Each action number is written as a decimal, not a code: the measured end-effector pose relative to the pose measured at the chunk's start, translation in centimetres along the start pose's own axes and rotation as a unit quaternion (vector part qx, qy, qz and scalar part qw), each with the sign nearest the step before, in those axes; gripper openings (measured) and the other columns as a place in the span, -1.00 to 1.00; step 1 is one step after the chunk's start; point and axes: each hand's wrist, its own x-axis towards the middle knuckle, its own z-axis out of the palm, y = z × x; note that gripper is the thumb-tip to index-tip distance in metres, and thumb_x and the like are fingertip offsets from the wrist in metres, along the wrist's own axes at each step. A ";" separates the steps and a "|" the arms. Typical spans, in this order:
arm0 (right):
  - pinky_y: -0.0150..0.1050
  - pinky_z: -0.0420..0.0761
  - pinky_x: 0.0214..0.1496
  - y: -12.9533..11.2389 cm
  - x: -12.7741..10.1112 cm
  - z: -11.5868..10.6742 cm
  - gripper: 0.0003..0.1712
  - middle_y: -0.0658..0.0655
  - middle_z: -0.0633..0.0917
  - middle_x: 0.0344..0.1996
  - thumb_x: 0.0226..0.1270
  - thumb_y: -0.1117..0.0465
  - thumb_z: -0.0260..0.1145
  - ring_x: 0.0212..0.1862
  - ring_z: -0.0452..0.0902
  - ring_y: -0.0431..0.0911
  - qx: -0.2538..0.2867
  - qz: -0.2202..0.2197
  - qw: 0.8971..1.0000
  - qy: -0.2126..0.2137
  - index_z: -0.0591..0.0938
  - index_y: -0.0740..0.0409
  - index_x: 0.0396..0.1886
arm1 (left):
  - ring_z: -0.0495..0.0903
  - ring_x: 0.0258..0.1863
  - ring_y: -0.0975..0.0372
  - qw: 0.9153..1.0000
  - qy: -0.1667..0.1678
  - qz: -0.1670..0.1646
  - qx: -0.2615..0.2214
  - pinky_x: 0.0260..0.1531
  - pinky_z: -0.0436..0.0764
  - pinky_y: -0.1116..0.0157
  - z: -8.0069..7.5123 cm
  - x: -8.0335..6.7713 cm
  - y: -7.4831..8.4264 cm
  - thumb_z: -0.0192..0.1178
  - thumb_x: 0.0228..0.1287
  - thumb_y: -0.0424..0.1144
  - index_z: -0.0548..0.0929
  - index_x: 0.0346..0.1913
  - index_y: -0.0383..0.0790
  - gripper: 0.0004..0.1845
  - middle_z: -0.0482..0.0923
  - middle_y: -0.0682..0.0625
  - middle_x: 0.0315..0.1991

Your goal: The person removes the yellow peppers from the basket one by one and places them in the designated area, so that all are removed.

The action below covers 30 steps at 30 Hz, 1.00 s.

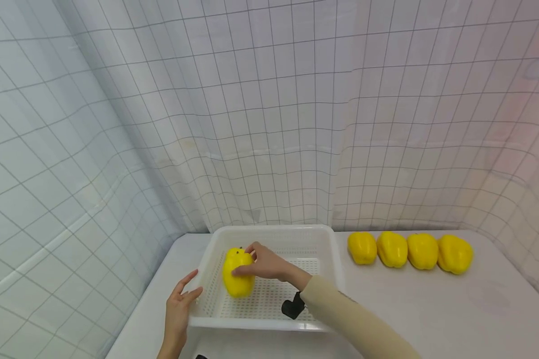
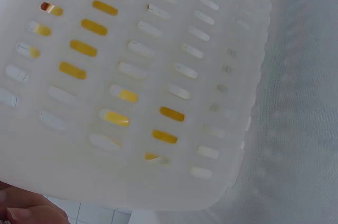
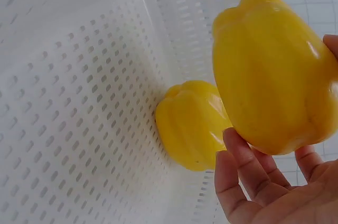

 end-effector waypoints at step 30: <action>-0.21 0.49 -0.19 -1.4 -5.5 -4.7 -0.42 0.21 0.42 -0.08 0.19 0.04 0.35 -0.19 0.36 0.01 0.109 -0.025 0.969 0.221 0.33 0.19 0.08 | 0.64 -0.25 0.06 1.000 0.012 0.000 0.006 -0.36 0.61 0.32 0.0 0.3 0.0 0.14 0.27 -0.35 0.45 0.28 -0.17 -0.52 0.59 -0.25 -0.02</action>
